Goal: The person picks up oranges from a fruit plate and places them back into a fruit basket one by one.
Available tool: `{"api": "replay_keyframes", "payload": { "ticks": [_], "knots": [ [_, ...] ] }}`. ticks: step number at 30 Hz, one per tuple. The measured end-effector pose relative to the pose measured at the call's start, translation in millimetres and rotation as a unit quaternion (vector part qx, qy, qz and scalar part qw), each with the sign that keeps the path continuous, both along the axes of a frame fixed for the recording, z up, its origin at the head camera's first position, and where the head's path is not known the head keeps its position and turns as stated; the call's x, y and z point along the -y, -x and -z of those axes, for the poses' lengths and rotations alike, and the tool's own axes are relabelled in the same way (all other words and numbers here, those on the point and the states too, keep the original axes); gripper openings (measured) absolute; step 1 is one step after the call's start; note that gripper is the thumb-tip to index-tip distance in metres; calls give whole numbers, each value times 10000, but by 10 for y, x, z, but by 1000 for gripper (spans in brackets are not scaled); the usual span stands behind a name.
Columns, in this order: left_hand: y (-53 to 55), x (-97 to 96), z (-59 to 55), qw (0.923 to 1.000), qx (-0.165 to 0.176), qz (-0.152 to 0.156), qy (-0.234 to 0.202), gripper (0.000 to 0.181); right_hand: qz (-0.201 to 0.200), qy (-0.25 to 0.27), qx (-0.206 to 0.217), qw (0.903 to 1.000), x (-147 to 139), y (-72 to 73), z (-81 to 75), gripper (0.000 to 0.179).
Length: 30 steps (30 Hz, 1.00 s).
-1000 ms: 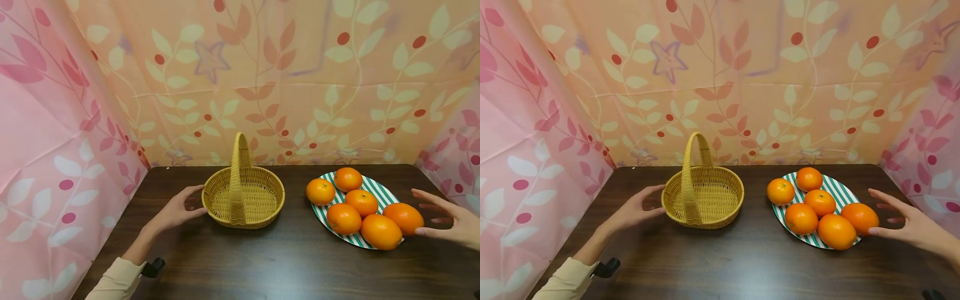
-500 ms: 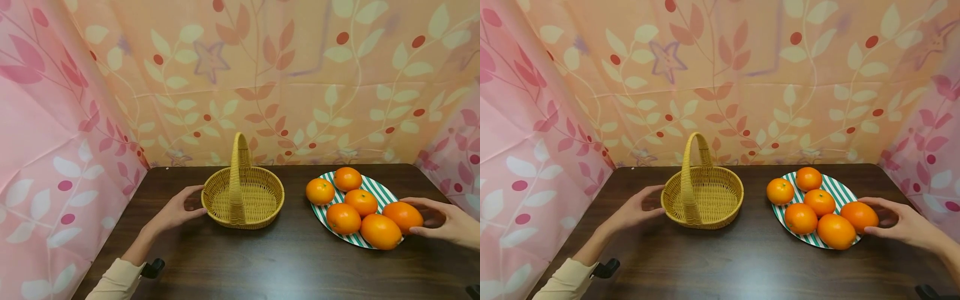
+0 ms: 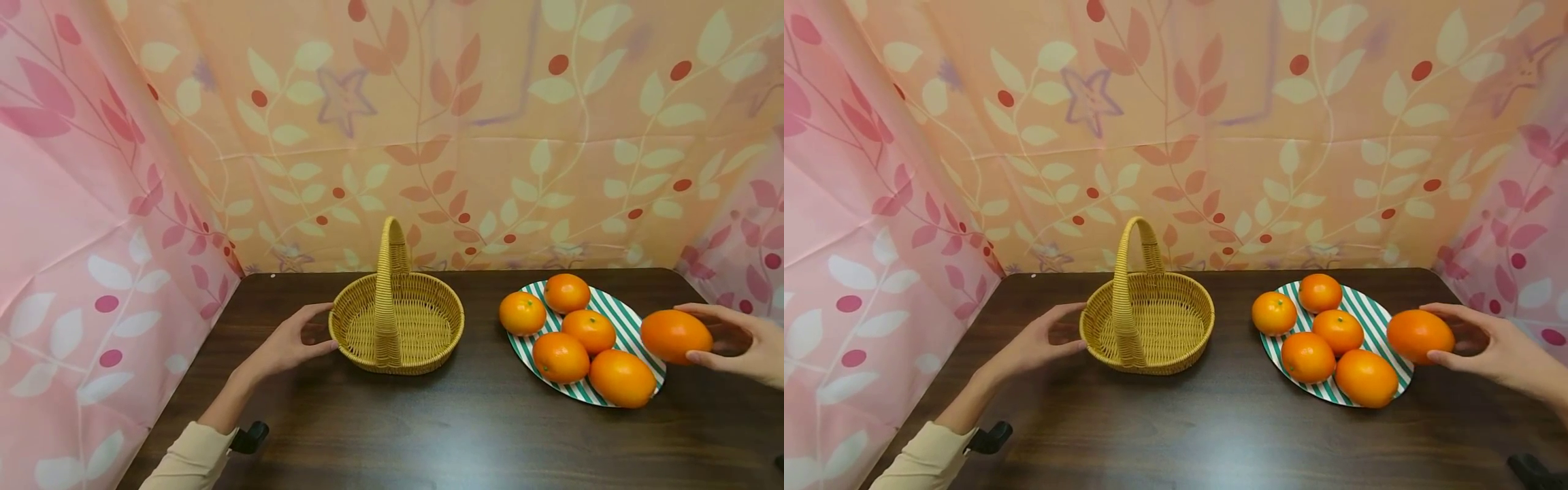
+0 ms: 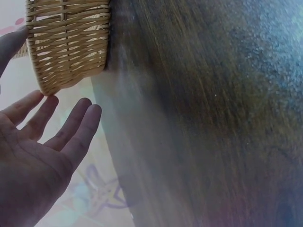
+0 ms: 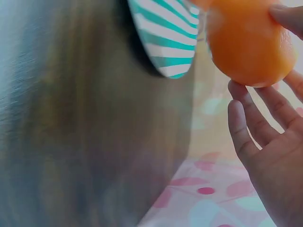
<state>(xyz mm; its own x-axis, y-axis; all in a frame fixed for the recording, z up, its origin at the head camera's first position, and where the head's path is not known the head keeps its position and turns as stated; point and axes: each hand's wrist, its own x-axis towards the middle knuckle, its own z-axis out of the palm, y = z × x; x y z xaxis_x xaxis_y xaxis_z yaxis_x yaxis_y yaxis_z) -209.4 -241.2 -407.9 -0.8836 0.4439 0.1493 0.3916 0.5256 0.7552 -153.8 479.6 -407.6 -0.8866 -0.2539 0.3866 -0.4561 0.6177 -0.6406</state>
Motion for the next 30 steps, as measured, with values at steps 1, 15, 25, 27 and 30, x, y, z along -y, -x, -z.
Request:
{"api": "replay_keyframes", "payload": {
  "ticks": [1, 15, 25, 27, 30],
  "knots": [
    [-2, -2, -5, 10000, -4, 7, -7, 74, 86, -26, -46, 9999, 9, 8, -40, 75],
    [20, -26, 0, 9998, -112, 149, 82, 75, 261, -195, 178, 9993, 531, 122, -490, 73],
    [16, -15, -39, 9997, -126, 52, 182, 73, -146, -262, 194, 9994, 927, 255, -620, 74],
    [17, -12, -41, 9995, -175, 1, 265, 73, -220, -223, 167, 9994, 982, 288, -632, 74],
    [24, 0, -34, 9989, -258, -47, 379, 73, -363, -190, 116, 9991, 1059, 333, -644, 74]
  ]
}}
